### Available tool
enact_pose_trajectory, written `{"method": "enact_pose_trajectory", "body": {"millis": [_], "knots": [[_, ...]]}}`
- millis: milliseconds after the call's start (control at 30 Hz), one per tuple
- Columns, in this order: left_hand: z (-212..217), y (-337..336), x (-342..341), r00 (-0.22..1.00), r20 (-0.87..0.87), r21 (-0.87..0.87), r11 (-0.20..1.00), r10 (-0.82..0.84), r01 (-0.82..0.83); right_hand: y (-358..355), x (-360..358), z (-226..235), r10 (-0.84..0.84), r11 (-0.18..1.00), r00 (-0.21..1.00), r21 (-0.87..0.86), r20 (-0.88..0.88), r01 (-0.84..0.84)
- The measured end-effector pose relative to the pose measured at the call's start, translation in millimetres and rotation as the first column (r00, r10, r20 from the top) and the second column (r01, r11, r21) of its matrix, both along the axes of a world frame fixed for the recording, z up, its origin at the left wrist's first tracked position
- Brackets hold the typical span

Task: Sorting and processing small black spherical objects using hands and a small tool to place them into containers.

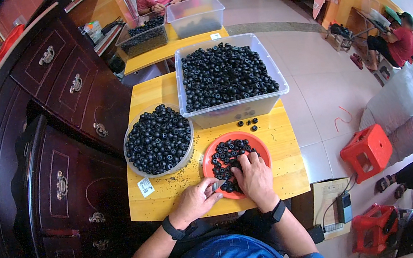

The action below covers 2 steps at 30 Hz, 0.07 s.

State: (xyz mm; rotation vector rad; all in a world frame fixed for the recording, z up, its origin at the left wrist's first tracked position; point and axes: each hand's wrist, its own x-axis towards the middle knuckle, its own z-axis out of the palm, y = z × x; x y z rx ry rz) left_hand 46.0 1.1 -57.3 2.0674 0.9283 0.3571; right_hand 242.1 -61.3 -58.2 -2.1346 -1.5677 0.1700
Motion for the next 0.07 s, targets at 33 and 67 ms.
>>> {"method": "enact_pose_trajectory", "body": {"millis": [33,67], "knots": [[-0.7,0.0,-0.2,1.000,-0.004,0.012,1.000,-0.007,0.007,1.4,0.8,0.7,-0.019,0.999,0.999,-0.032,-0.045,0.017],[-1.5,0.3,-0.6,1.000,-0.008,0.025,1.000,-0.013,0.013,3.2,2.4,0.3,-0.025,0.997,0.996,-0.069,-0.082,0.020]]}}
